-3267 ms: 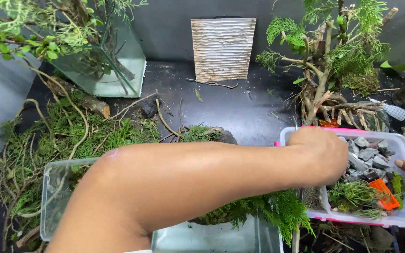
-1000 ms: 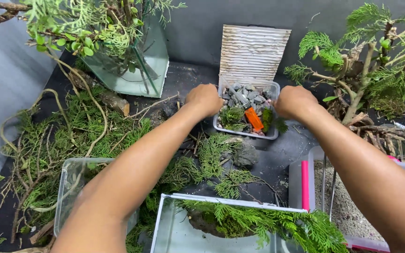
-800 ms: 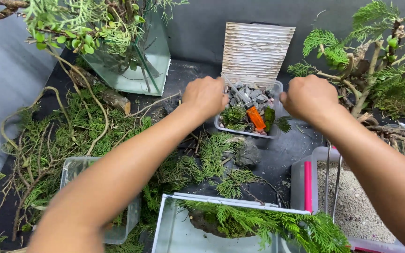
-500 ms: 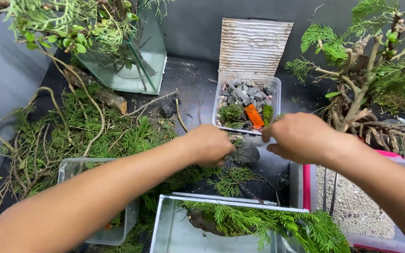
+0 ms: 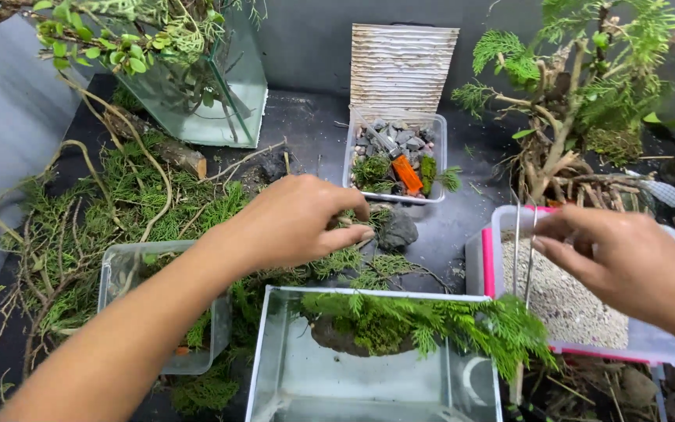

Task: Assembling a miniature landscape in a glass container using moss, plants, and a lighter to melt adhesive.

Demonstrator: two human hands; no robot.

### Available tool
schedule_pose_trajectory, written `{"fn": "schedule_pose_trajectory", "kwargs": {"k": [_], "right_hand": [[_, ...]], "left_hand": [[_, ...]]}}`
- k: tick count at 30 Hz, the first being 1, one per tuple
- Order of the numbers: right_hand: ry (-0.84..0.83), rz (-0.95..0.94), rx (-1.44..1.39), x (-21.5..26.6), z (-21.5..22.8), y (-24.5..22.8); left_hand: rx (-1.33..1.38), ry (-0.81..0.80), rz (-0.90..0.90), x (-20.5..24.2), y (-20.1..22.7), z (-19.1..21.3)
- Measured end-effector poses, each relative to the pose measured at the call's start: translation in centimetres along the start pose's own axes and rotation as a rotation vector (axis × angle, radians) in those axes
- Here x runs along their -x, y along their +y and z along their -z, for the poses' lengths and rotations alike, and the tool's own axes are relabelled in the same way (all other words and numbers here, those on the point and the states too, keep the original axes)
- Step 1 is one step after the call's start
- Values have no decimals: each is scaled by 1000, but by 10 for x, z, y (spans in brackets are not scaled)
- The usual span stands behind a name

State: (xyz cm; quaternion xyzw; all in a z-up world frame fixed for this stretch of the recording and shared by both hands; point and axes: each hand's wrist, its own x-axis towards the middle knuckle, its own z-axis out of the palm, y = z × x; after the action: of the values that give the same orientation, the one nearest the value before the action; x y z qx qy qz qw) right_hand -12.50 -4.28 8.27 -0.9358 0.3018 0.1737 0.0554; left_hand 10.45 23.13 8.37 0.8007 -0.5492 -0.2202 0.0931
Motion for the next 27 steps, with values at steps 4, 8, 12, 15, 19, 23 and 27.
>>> {"fn": "schedule_pose_trajectory", "kwargs": {"k": [4,8,12,15,19,23,27], "right_hand": [[228,141,-257,27,-50,43],[308,-17,-412,45,-72,49],[121,-39,-504,50,-71,22],[74,-77,-482,49,-72,-9],[112,-152,-596,51,-63,-30],[53,-255,-752,56,-45,-37],[78,-427,-561,64,-33,-21]], "left_hand": [[204,256,-202,50,12,-15],[467,459,-363,90,28,-51],[741,512,-292,120,47,-78],[788,500,-223,129,58,-94],[768,492,-198,129,58,-104],[811,547,-213,131,54,-106],[862,519,-188,132,50,-108]]}}
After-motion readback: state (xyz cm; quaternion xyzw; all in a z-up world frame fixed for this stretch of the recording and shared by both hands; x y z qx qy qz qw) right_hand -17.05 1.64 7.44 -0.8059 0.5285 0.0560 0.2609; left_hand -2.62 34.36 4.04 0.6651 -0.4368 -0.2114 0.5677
